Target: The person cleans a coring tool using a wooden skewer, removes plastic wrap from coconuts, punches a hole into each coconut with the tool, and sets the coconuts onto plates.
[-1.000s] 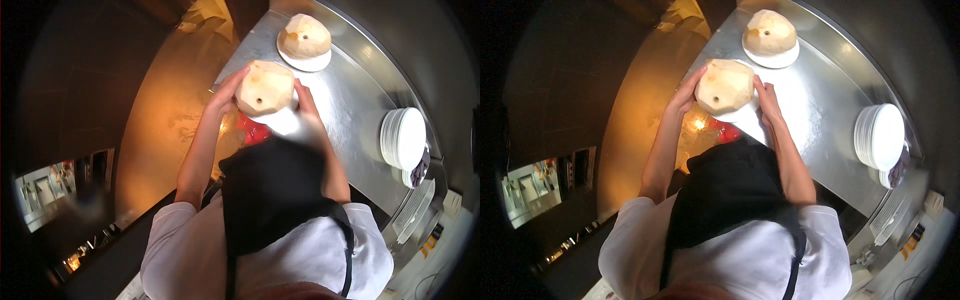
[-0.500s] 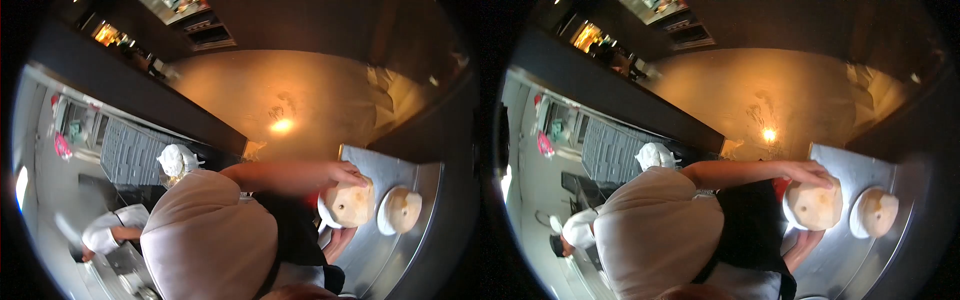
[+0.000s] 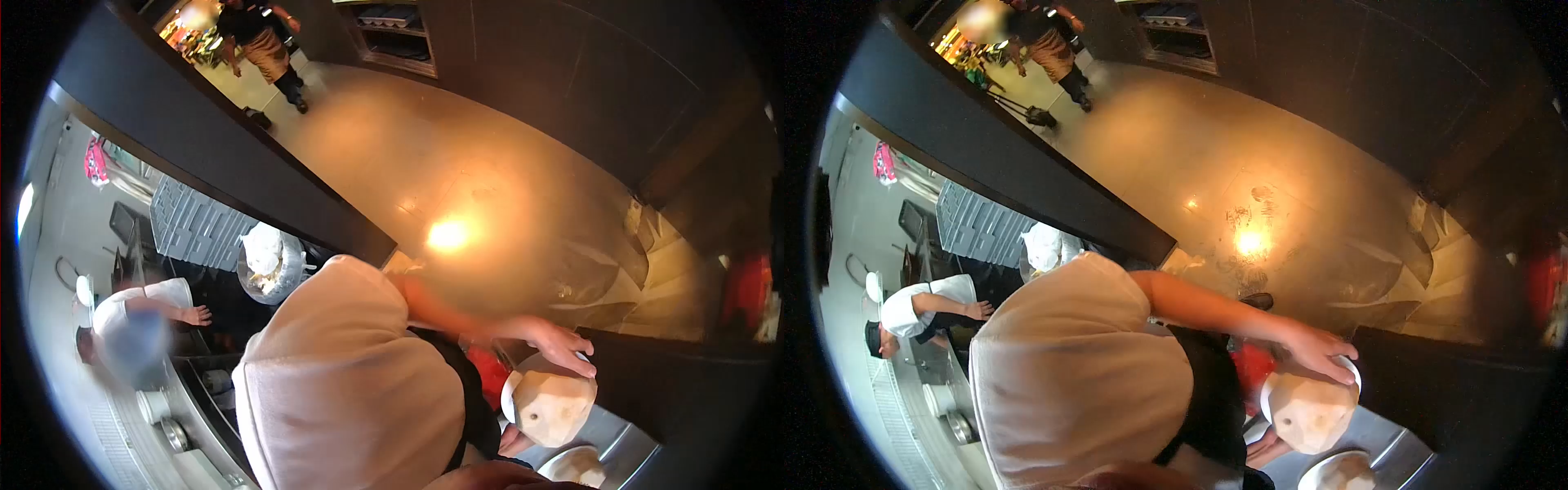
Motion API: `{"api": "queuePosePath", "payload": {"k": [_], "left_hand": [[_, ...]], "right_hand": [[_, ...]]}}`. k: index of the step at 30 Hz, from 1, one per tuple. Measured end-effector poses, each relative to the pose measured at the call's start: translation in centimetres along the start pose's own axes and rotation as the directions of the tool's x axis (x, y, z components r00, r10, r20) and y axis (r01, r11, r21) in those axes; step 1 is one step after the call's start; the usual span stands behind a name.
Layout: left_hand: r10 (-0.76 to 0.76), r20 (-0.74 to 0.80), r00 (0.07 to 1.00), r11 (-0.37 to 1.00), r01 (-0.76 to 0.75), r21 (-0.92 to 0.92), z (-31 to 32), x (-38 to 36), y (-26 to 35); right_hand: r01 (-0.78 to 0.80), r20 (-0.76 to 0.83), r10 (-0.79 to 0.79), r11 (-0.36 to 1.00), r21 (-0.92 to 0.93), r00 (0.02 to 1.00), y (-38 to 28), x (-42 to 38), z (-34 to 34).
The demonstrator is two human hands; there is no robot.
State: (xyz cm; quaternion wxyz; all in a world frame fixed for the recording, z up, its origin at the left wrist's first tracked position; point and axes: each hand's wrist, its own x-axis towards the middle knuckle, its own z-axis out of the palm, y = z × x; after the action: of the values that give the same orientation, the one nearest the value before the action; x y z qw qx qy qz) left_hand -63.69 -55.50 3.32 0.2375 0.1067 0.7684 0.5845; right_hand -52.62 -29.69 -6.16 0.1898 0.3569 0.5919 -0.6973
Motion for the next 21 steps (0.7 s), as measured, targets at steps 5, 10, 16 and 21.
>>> {"api": "queuePosePath", "payload": {"k": [5, 10, 16, 21], "left_hand": [[0.01, 0.191, 0.981, 0.997, -0.024, 0.067, -5.6, 2.6, 0.1], [0.007, 0.297, 0.955, 0.993, -0.043, 0.114, -7.8, 5.9, -1.0], [-0.086, 0.332, 0.939, 0.991, 0.116, -0.069, -3.3, 5.5, -0.1], [-0.145, 0.341, 0.929, 0.989, 0.141, 0.035, 3.3, 4.7, 0.4]], "right_hand": [[-0.007, -0.06, 0.004, 0.999, -0.048, 0.998, -1.2, 0.8, 2.7], [-0.012, -0.107, 0.007, 0.999, -0.051, 0.994, -1.6, 0.8, 3.6], [-0.011, -0.163, 0.008, 1.0, -0.02, 0.987, -0.9, 0.3, 2.1], [0.021, -0.176, -0.02, 1.0, 0.006, 0.984, 0.4, -0.8, -1.6]]}}
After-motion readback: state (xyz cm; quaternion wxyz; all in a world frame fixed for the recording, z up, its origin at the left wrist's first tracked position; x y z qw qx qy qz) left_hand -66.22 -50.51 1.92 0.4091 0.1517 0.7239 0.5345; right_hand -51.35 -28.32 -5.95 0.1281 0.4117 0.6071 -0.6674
